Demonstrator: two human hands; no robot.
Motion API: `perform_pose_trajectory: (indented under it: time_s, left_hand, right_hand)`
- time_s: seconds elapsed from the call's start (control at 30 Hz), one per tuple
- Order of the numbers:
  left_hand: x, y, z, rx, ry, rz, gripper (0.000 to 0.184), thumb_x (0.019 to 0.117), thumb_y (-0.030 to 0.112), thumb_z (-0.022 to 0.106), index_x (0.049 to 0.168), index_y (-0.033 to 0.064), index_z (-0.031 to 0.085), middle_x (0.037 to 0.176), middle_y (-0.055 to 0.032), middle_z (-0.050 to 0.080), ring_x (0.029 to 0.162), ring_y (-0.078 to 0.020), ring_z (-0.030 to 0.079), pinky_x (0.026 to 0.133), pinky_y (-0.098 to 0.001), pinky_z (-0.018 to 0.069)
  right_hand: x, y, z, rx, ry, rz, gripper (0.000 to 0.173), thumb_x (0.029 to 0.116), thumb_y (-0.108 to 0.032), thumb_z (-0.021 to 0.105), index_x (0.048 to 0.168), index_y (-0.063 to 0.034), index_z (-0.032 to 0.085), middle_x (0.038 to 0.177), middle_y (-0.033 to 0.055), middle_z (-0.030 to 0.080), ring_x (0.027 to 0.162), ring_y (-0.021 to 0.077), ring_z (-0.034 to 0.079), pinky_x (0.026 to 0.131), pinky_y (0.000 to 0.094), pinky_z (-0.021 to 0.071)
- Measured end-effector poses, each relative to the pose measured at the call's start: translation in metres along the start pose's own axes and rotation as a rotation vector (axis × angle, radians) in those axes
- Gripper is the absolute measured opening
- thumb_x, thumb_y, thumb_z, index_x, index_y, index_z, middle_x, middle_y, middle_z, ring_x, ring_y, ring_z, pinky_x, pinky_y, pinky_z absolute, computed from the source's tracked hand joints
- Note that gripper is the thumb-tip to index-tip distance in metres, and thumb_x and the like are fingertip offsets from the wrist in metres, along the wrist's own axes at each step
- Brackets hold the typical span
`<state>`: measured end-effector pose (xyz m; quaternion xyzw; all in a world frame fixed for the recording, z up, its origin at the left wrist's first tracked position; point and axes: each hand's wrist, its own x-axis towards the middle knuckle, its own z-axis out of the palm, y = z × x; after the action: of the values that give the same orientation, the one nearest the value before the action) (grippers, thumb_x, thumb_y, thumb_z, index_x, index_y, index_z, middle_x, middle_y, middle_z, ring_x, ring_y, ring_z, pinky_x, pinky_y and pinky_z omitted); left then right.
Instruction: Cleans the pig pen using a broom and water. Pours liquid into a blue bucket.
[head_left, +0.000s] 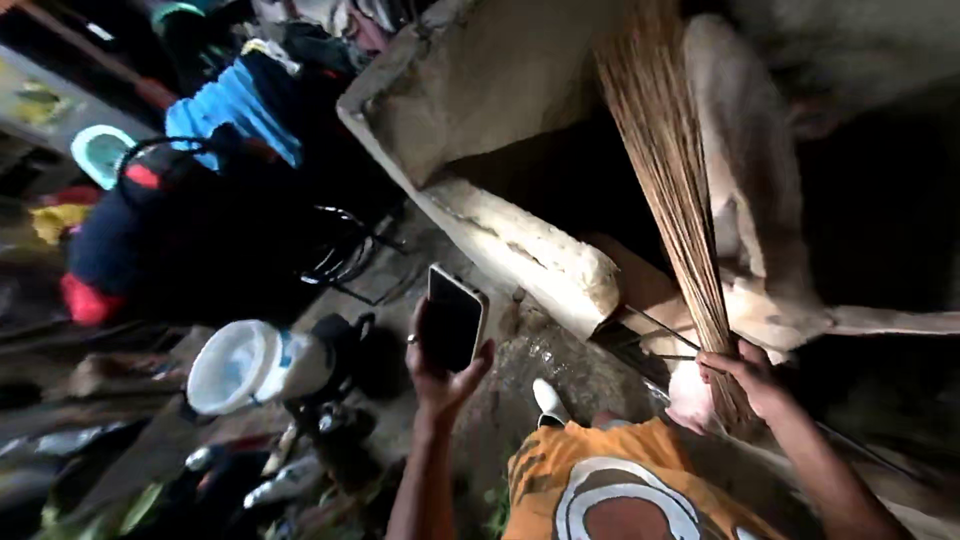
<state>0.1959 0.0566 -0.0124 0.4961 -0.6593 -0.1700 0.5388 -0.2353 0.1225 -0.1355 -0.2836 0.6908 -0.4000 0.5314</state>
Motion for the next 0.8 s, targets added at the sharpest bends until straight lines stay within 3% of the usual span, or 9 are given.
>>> perform_pose_trajectory:
  time_s: [0.13, 0.27, 0.5, 0.67, 0.8]
  left_hand:
    - [0.107, -0.039, 0.024, -0.038, -0.121, 0.033, 0.1, 0.071, 0.045, 0.085, 0.146, -0.004, 0.041, 0.134, -0.0129, 0.059, 0.115, -0.0079, 0.061, 0.098, -0.0296, 0.0536]
    - [0.182, -0.076, 0.069, -0.095, -0.241, 0.061, 0.101, 0.07, 0.04, 0.086, 0.149, -0.0016, 0.039, 0.138, -0.0154, 0.057, 0.121, -0.0134, 0.06, 0.102, -0.0339, 0.0522]
    - [0.252, -0.148, 0.147, 0.066, -0.361, 0.113, 0.101, 0.0699, 0.046, 0.083, 0.149, 0.0004, 0.041, 0.134, -0.0213, 0.058, 0.121, -0.0256, 0.06, 0.102, -0.0434, 0.0508]
    - [0.293, -0.192, 0.187, 0.166, -0.501, -0.035, 0.104, 0.0691, 0.043, 0.084, 0.154, 0.0079, 0.036, 0.138, -0.0225, 0.054, 0.121, -0.0339, 0.059, 0.099, -0.0523, 0.0513]
    - [0.314, -0.231, 0.213, 0.23, -0.582, -0.075, 0.107, 0.0675, 0.042, 0.084, 0.156, 0.0089, 0.034, 0.14, -0.0245, 0.051, 0.121, -0.0382, 0.059, 0.096, -0.0557, 0.0521]
  right_hand:
    - [0.021, -0.035, 0.016, -0.031, 0.013, 0.031, 0.058, 0.0842, -0.012, 0.069, 0.138, -0.0021, 0.048, 0.089, 0.0102, 0.068, 0.065, 0.0197, 0.068, 0.061, 0.0373, 0.0616]
    - [0.049, -0.067, 0.028, -0.095, -0.071, 0.026, 0.071, 0.0764, -0.012, 0.072, 0.141, -0.0043, 0.044, 0.091, 0.0057, 0.069, 0.069, 0.0174, 0.07, 0.064, 0.0356, 0.0627]
    - [0.164, -0.092, 0.059, -0.14, -0.062, 0.171, 0.066, 0.0831, -0.003, 0.07, 0.144, -0.0026, 0.044, 0.093, 0.0125, 0.066, 0.066, 0.0187, 0.066, 0.061, 0.0366, 0.06]
    - [0.252, -0.105, 0.073, -0.218, -0.059, 0.291, 0.066, 0.0884, -0.001, 0.073, 0.148, -0.0029, 0.044, 0.108, 0.0198, 0.064, 0.073, 0.0222, 0.067, 0.068, 0.0395, 0.0603]
    - [0.307, -0.105, 0.077, -0.255, -0.05, 0.367, 0.071, 0.0871, -0.002, 0.077, 0.15, -0.003, 0.044, 0.129, 0.0267, 0.058, 0.094, 0.0297, 0.067, 0.081, 0.046, 0.0589]
